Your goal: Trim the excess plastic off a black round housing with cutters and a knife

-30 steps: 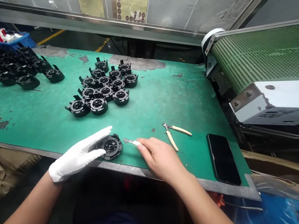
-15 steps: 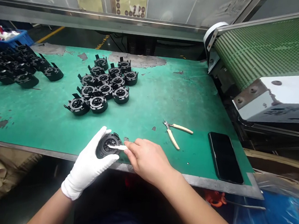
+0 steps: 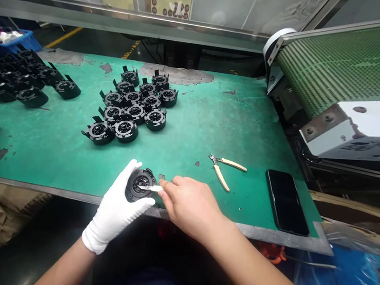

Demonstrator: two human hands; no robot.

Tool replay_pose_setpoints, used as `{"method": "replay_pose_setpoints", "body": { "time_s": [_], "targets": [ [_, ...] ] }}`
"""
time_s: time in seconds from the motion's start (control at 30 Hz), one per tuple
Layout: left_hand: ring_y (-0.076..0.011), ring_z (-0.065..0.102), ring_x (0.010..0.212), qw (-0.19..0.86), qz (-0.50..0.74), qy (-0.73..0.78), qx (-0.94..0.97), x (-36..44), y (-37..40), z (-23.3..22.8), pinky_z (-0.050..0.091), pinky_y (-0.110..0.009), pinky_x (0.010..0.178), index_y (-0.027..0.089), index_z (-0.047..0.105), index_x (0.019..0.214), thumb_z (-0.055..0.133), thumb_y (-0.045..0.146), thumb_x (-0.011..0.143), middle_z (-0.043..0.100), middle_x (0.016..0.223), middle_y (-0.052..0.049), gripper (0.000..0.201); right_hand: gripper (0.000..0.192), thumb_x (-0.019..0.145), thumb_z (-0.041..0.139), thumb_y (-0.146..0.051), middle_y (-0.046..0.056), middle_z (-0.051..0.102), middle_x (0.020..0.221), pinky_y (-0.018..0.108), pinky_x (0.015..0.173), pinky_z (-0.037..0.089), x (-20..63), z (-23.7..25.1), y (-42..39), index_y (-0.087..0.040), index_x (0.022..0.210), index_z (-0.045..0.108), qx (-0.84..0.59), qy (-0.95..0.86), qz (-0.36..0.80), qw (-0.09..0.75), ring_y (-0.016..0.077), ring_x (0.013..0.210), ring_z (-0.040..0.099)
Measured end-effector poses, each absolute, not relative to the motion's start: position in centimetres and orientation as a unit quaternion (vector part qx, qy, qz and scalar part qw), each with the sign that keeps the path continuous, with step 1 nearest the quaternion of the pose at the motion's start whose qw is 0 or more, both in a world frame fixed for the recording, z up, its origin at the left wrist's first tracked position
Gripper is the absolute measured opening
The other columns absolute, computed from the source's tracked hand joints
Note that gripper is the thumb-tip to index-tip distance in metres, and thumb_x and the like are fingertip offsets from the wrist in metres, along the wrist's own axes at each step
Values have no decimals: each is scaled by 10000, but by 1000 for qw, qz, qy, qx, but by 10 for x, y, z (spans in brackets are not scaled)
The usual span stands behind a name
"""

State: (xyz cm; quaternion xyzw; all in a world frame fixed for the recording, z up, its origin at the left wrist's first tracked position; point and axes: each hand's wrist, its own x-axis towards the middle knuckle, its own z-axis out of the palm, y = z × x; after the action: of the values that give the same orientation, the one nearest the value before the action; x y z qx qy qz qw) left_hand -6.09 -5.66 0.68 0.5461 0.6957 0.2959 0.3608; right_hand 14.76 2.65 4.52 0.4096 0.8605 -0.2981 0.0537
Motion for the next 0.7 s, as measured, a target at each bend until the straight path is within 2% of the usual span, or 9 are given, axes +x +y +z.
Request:
{"method": "replay_pose_setpoints", "body": {
  "time_s": [0.2,0.53,0.63,0.7],
  "targets": [
    [-278,507,1361,353,294,709,535,-58,-56,5,416,-472,1188,303,256,1543,772,517,804,480,1503,-81,927,423,1043,323,-460,60,674,862,349,598,313,142,57,28,-301,1303,618,404,883,-227,70,214,817,631],
    [-301,490,1372,332,284,714,547,-59,-55,6,407,-498,1187,258,308,1521,768,534,795,489,1490,-104,903,398,1040,330,-460,40,666,841,345,569,250,137,55,37,-310,1226,648,415,885,-191,85,244,813,663],
    [-309,491,1370,325,286,714,550,-59,-56,6,411,-503,1182,248,314,1519,773,546,788,493,1485,-112,913,385,1049,315,-458,30,688,871,340,591,274,141,53,37,-296,1123,656,423,872,-233,75,232,850,680],
    [-315,486,1375,327,290,712,550,-59,-56,6,407,-503,1185,243,319,1519,781,553,779,489,1489,-118,926,408,1057,284,-462,16,689,829,335,600,283,143,52,32,-266,987,635,446,847,-279,76,210,799,673]
  ]
}}
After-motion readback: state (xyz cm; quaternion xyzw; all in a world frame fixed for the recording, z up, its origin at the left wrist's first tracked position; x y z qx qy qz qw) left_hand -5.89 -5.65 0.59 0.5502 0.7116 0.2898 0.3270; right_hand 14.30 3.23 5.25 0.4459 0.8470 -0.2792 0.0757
